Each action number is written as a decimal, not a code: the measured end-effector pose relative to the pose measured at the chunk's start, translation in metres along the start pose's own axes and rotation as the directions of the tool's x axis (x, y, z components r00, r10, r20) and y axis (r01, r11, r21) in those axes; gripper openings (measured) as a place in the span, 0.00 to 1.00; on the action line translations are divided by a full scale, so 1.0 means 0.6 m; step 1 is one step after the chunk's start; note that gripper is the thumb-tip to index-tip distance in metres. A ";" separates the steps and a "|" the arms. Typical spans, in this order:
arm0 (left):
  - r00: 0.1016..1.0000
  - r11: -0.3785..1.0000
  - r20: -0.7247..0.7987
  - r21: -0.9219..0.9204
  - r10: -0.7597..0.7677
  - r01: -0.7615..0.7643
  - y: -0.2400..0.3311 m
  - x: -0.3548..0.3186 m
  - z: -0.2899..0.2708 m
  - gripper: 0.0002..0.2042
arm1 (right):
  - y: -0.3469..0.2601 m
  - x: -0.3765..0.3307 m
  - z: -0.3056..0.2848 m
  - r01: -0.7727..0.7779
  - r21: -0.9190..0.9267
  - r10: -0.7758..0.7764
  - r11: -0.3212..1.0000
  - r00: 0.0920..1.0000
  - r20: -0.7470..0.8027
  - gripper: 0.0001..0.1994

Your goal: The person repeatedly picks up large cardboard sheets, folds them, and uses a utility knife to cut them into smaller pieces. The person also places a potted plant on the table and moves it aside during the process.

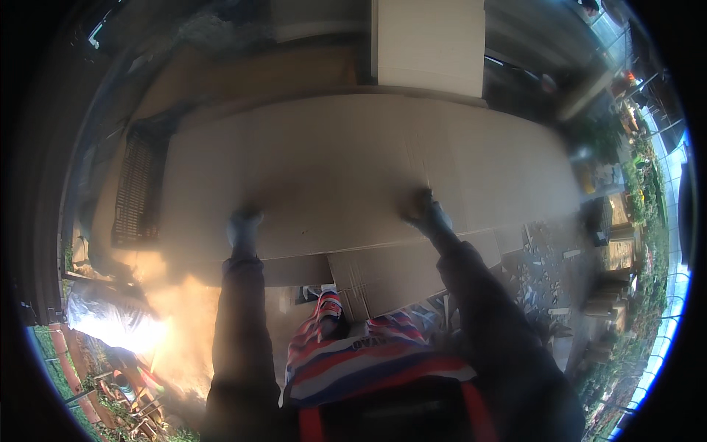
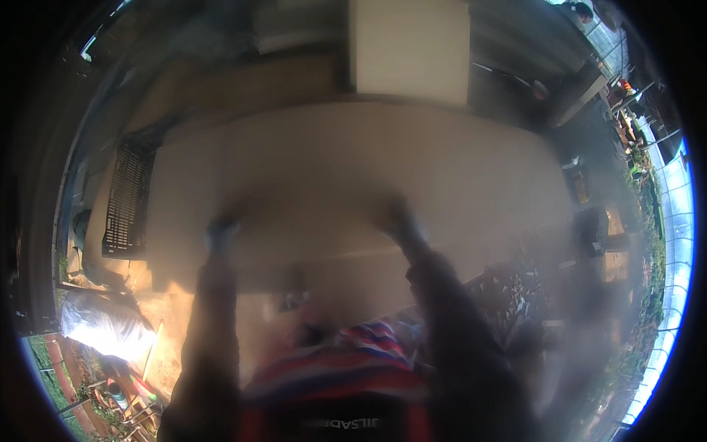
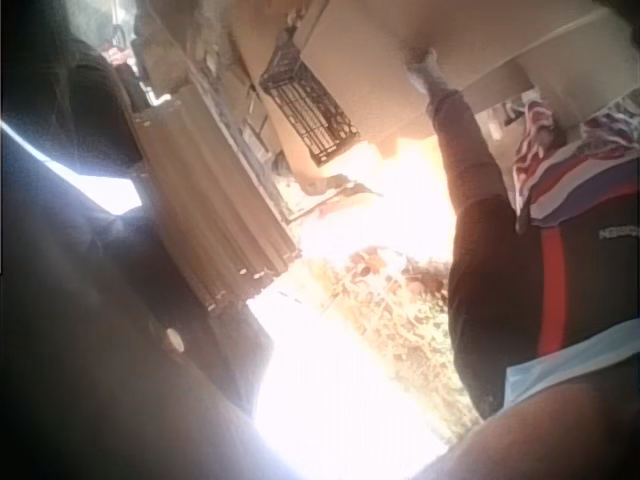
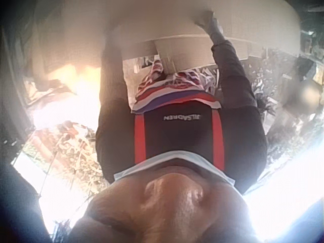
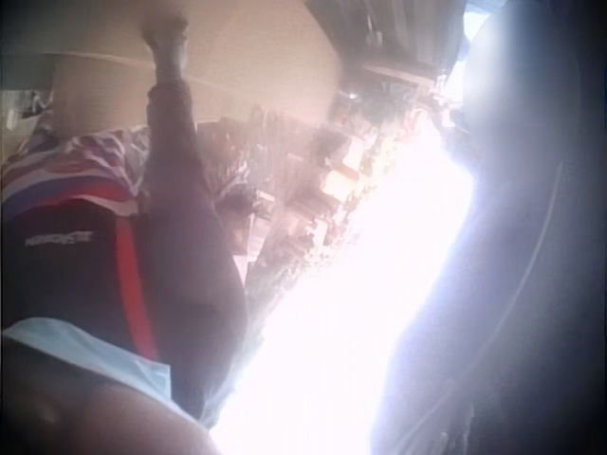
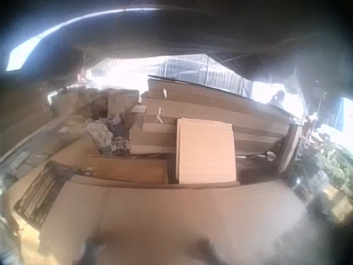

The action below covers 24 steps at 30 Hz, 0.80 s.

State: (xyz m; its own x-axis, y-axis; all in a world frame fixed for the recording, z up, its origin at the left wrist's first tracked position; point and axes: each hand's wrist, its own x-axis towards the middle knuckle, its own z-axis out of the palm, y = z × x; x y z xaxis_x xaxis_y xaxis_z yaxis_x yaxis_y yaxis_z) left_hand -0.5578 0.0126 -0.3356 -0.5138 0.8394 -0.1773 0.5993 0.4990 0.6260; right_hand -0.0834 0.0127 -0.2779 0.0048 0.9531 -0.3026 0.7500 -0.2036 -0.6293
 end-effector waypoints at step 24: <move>0.993 0.867 0.011 -0.488 0.119 -0.098 -0.090 -0.014 0.033 0.11 | -0.011 -0.006 -0.009 -0.035 -0.283 0.045 0.959 0.999 0.028 0.58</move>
State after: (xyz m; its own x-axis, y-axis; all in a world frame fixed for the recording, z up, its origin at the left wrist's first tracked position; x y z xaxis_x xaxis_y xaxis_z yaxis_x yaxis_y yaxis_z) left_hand -0.5737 -0.0173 -0.3827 -0.4319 0.8952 -0.1101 0.2703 0.2449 0.9311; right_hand -0.0848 0.0119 -0.2689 0.0201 0.9364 -0.3504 0.9058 -0.1654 -0.3901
